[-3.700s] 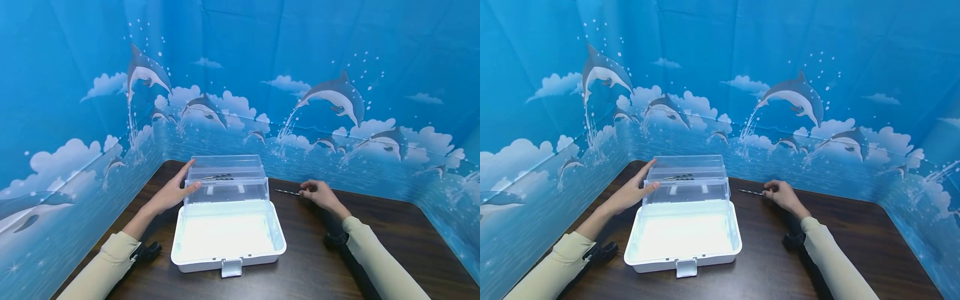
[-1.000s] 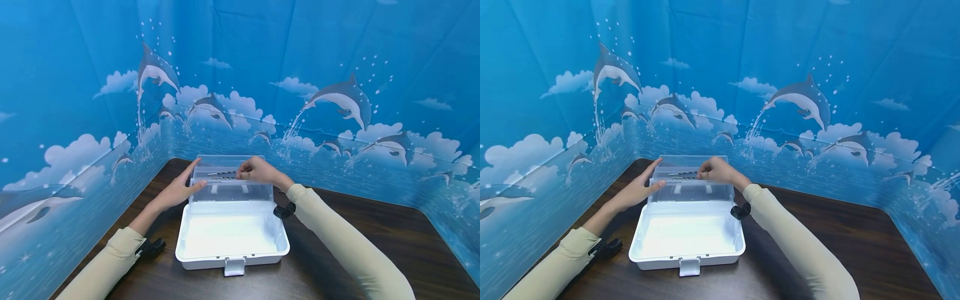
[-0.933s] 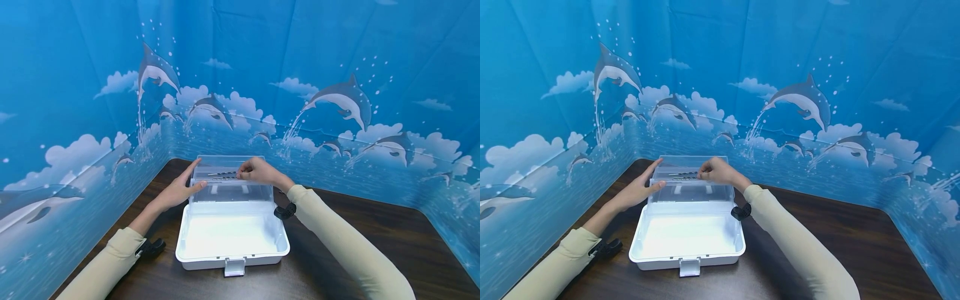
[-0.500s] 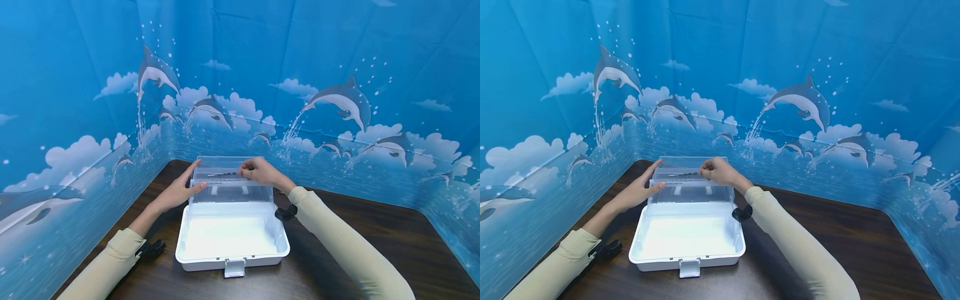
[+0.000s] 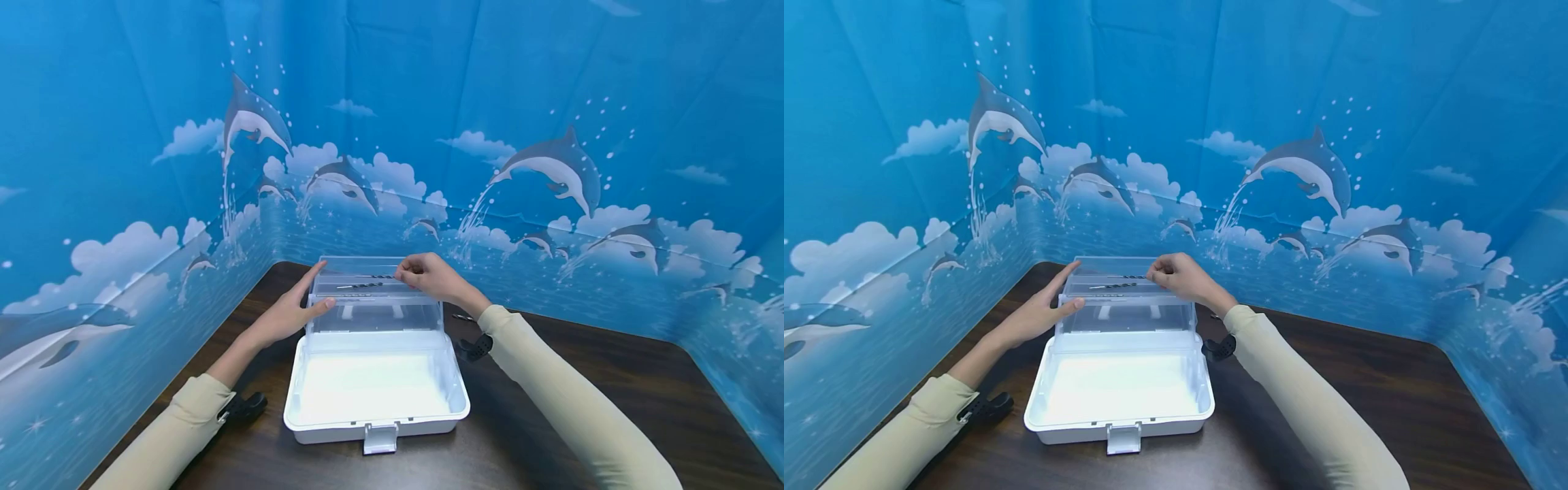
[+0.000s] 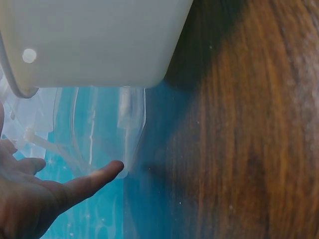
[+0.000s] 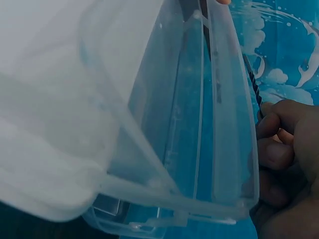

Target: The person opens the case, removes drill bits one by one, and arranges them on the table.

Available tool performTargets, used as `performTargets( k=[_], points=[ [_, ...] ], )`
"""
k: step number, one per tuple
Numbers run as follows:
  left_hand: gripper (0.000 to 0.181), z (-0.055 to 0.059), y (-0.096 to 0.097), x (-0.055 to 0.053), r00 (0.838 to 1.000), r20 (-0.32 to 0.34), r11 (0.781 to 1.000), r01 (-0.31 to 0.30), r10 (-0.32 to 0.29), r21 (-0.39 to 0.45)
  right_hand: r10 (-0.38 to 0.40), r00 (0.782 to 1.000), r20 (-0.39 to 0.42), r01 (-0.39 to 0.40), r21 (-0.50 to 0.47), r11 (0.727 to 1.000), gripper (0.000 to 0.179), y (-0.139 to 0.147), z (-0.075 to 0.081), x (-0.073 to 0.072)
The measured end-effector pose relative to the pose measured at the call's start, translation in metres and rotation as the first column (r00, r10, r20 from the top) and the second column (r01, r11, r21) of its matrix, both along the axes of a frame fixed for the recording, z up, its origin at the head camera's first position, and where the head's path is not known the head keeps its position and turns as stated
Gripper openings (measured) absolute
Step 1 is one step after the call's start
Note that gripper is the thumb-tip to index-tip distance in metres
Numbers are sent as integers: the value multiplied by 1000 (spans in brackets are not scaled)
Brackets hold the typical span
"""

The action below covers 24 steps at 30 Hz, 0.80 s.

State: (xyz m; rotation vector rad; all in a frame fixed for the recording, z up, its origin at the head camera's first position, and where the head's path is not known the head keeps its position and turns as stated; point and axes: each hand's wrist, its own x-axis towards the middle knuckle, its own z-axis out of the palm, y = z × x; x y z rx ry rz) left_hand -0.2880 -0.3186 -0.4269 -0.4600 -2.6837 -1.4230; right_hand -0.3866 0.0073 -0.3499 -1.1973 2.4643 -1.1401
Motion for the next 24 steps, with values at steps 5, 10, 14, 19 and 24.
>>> performTargets(
  k=[5,10,14,19,24],
  points=[
    [85,-1,-1,0,1000,5,1000,-2,2,1,-19,1000,19,19,-14,1000,28,11,1,-2],
    [84,0,-1,1,1000,7,1000,-3,3,6,-34,999,26,35,-32,999,30,24,3,-3],
    [82,1,0,1,1000,12,1000,6,-6,16,-54,998,34,56,-41,998,31,35,5,-2],
    [82,2,0,2,1000,15,1000,2,-3,16,-75,997,23,76,-57,995,31,50,2,-2],
    [82,0,1,0,1000,13,1000,7,-7,8,-114,993,9,115,-94,989,28,66,-3,-3]
  ],
)
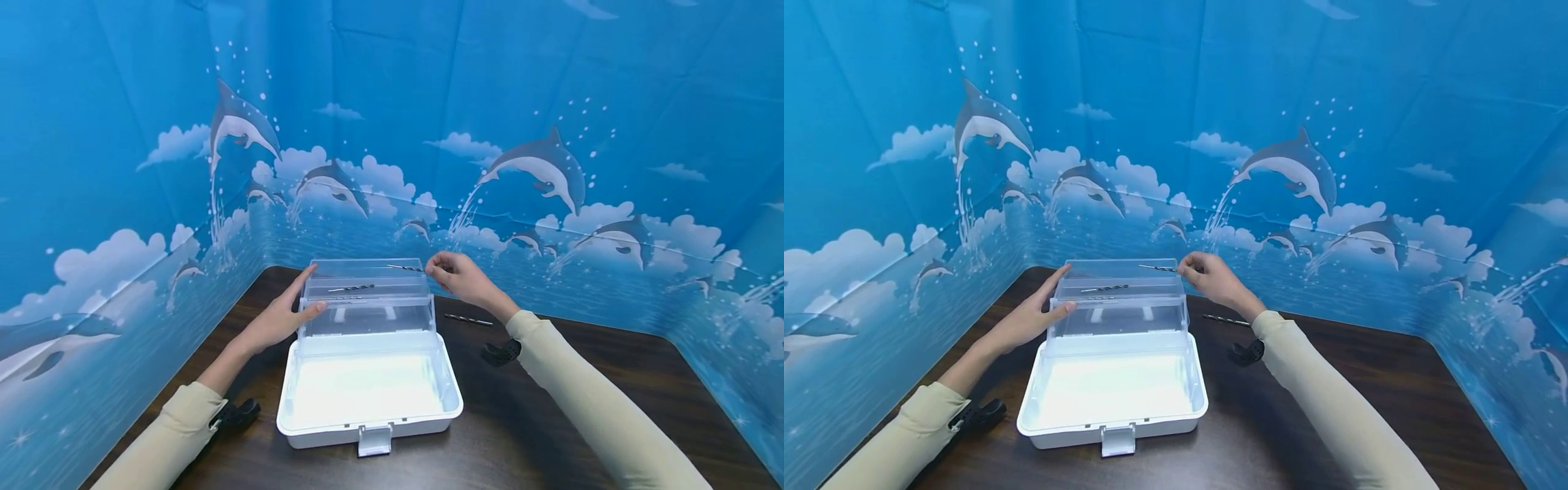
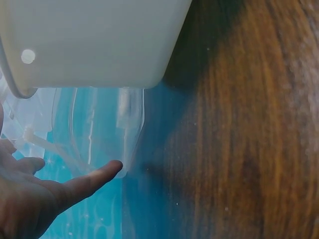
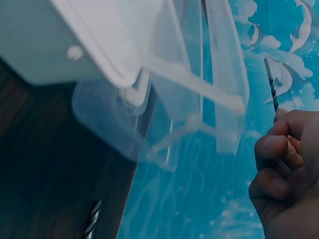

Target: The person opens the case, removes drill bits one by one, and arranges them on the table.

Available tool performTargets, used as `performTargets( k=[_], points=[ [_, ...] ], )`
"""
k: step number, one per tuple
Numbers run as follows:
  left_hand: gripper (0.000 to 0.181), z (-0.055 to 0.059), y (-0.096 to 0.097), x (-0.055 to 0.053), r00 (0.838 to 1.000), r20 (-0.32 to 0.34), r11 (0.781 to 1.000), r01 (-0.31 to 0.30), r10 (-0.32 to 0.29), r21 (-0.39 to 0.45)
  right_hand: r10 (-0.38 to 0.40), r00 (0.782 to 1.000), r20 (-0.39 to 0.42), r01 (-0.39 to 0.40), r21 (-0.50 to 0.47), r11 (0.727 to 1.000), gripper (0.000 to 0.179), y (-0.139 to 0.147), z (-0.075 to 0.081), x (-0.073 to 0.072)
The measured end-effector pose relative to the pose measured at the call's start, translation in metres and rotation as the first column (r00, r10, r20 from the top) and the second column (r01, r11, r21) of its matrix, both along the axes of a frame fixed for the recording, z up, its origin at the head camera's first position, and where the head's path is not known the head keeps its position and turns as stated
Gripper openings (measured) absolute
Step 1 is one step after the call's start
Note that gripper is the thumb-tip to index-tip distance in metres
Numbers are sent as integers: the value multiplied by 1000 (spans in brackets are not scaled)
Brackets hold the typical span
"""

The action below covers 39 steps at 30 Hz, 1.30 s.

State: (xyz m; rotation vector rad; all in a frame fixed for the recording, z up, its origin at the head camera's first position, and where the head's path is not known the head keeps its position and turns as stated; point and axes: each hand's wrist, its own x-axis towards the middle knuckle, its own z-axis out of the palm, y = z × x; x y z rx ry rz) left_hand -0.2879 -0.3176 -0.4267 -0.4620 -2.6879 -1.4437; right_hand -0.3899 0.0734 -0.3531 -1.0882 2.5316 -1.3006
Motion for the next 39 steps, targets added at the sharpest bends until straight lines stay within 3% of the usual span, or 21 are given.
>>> performTargets(
  k=[8,20,32,39],
  points=[
    [82,-2,-1,-1,1000,-5,1000,-3,3,7,-106,994,-18,106,-40,994,20,28,-11,-2],
    [82,2,1,1,1000,9,1000,-3,3,5,-192,981,7,192,-17,981,24,74,-28,2],
    [82,-2,-1,0,1000,-1,1000,6,-6,26,-223,973,58,221,29,975,29,107,-65,-4],
    [83,-1,0,0,1000,8,1000,-2,2,12,-227,968,107,216,105,971,22,114,-91,-7]
  ],
)
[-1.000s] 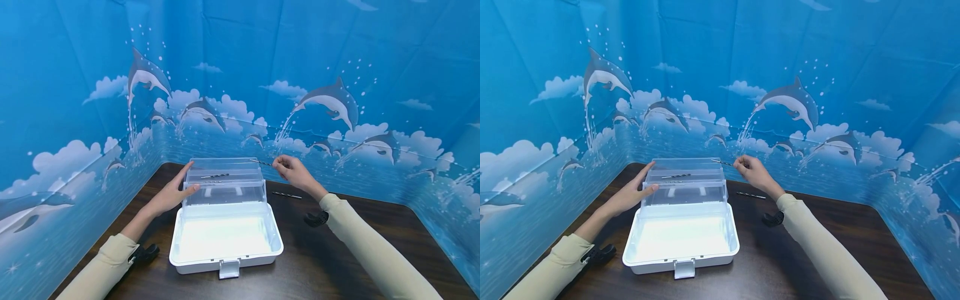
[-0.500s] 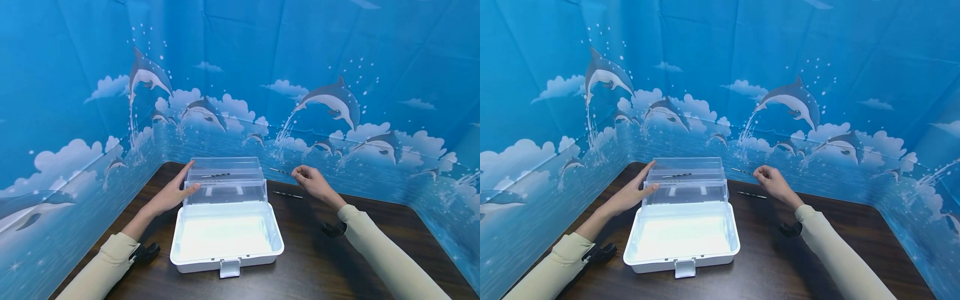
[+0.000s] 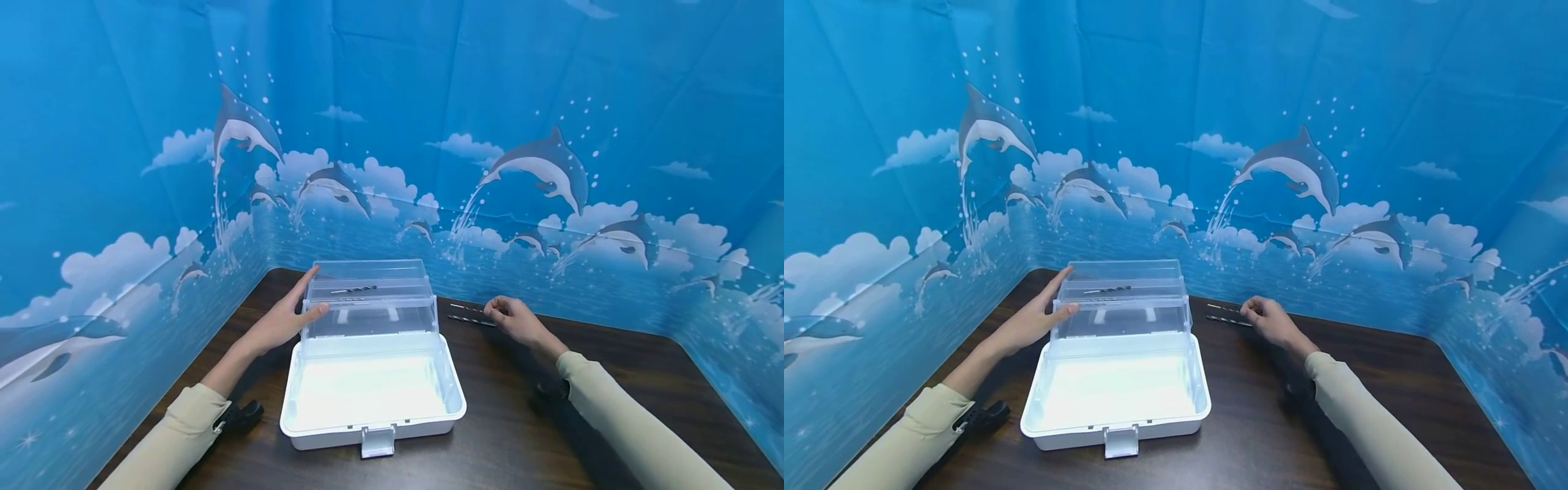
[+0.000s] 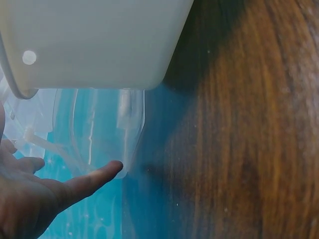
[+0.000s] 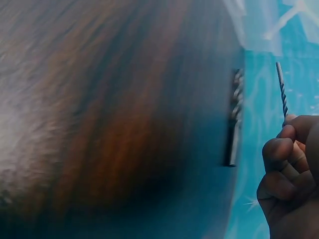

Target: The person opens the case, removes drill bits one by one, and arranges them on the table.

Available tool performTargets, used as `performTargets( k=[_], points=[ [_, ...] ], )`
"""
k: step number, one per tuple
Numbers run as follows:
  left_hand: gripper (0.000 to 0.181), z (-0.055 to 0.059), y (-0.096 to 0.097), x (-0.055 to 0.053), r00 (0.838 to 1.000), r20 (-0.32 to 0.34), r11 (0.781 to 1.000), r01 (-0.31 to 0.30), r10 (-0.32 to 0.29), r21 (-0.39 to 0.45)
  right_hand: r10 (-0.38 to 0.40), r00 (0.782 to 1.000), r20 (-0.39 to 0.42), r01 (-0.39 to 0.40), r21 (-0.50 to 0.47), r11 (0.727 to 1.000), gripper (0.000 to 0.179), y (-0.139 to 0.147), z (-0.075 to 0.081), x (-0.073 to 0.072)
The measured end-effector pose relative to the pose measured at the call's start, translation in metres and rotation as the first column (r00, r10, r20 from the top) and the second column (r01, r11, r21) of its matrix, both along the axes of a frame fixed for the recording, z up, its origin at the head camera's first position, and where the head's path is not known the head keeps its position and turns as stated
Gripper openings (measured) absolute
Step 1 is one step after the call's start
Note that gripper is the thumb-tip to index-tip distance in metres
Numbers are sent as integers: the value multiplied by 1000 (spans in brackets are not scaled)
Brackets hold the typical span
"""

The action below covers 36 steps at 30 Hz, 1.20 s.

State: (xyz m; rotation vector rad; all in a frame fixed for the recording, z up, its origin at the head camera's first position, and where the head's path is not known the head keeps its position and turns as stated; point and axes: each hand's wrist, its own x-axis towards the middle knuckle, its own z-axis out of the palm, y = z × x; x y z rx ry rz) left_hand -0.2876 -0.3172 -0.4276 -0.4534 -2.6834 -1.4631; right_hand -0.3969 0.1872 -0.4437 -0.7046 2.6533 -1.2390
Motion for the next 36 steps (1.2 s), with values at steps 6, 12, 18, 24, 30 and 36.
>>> performTargets(
  k=[6,12,18,24,30,36],
  points=[
    [83,1,1,2,1000,1,1000,-7,7,1,16,1000,11,-16,35,999,20,1,-16,-3],
    [82,1,1,3,1000,-2,1000,-11,11,-13,11,1000,-2,-11,77,997,18,2,-23,-5],
    [82,1,1,2,1000,-1,1000,-9,9,-11,6,999,-53,0,119,993,15,2,-27,-4],
    [82,1,0,0,1000,-7,1000,-8,8,-8,12,990,-139,10,153,988,12,2,-30,-4],
    [83,9,5,6,1000,2,1000,-7,7,1,17,985,-173,12,166,986,10,1,-30,-3],
    [83,21,11,16,1000,7,1000,2,-2,4,-8,985,-171,39,182,982,9,0,-29,-1]
  ],
)
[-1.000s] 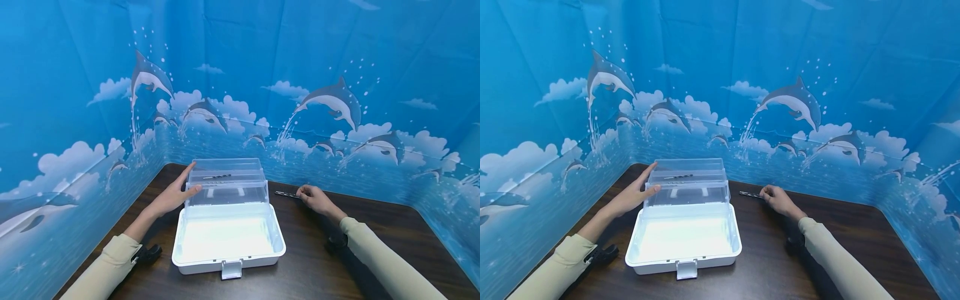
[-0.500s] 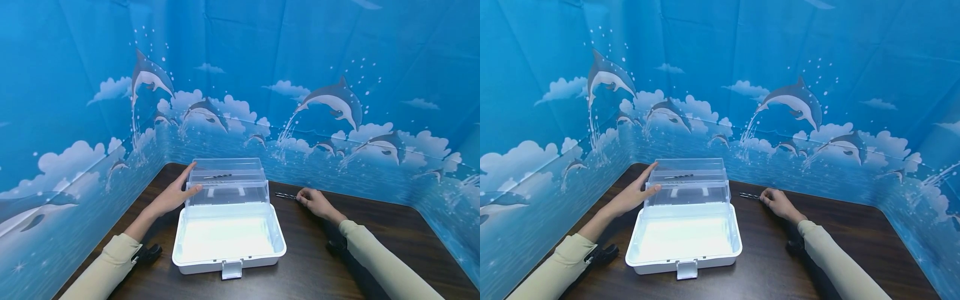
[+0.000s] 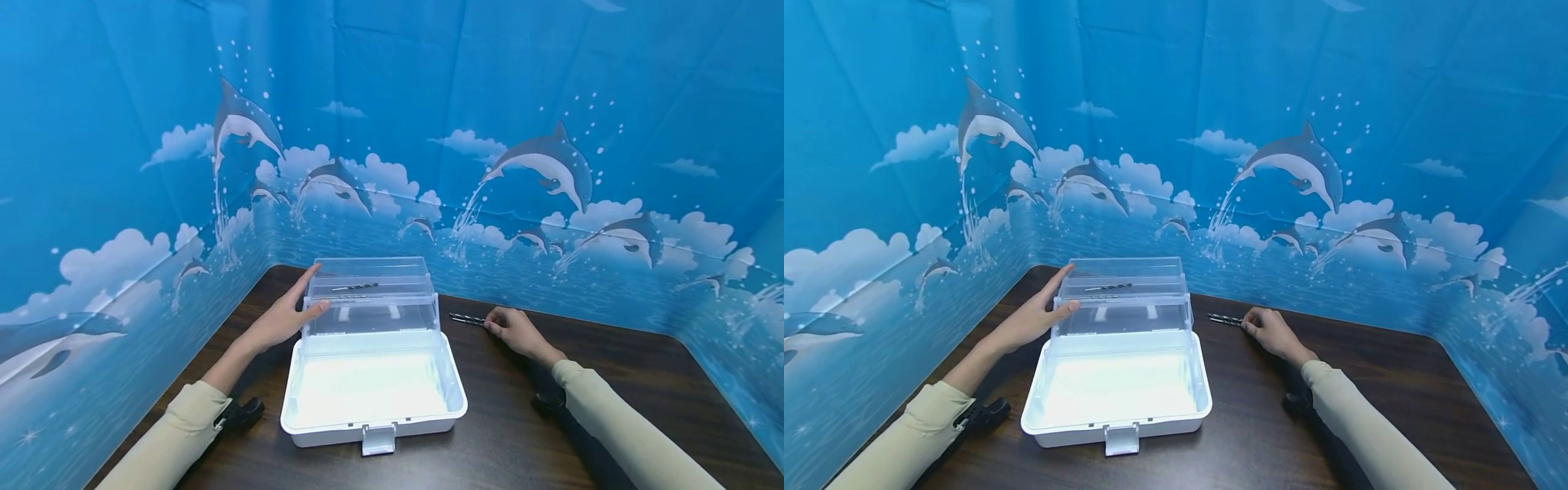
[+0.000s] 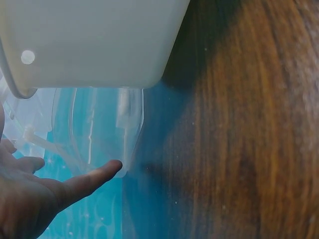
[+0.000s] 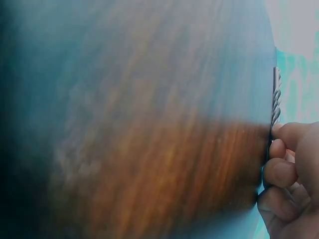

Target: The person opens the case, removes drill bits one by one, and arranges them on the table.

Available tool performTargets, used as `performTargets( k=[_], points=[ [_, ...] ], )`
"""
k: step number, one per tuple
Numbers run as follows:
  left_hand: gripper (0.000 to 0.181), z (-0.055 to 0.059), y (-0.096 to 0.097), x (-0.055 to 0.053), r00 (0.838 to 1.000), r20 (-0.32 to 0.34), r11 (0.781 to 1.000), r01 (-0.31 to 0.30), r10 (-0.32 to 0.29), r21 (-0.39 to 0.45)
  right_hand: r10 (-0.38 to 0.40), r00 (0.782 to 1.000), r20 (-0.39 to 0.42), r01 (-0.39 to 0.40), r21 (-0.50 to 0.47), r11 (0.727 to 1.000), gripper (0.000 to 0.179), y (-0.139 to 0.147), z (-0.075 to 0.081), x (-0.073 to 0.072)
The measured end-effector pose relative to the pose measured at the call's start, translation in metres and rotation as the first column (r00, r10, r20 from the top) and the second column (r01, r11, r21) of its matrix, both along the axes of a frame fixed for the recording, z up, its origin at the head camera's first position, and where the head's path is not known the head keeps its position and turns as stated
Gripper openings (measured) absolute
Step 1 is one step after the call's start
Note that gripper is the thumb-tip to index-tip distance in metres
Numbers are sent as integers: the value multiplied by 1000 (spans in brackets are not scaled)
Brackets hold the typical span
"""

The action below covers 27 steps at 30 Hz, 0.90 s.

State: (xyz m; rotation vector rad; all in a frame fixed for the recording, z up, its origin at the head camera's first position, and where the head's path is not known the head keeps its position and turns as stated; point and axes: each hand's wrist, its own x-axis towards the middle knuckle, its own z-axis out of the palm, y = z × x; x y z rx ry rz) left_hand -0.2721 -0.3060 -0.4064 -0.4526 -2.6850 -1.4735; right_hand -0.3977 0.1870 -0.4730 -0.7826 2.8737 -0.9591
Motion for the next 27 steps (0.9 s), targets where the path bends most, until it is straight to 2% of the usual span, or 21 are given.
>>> performTargets(
  k=[5,7,19,27],
  points=[
    [83,-15,-7,-11,1000,-6,1000,-9,9,-7,-26,1000,13,26,6,1000,9,0,-1,1],
    [83,-18,-9,-13,1000,-10,1000,-11,11,-13,-32,999,14,32,0,999,9,0,-1,1],
    [82,-23,-12,-16,1000,-14,1000,-20,19,-23,-22,1000,-3,22,-26,999,9,2,-2,0],
    [83,-22,-11,-17,1000,-15,1000,-16,15,-18,-26,1000,0,26,-43,999,9,4,-3,1]
  ],
)
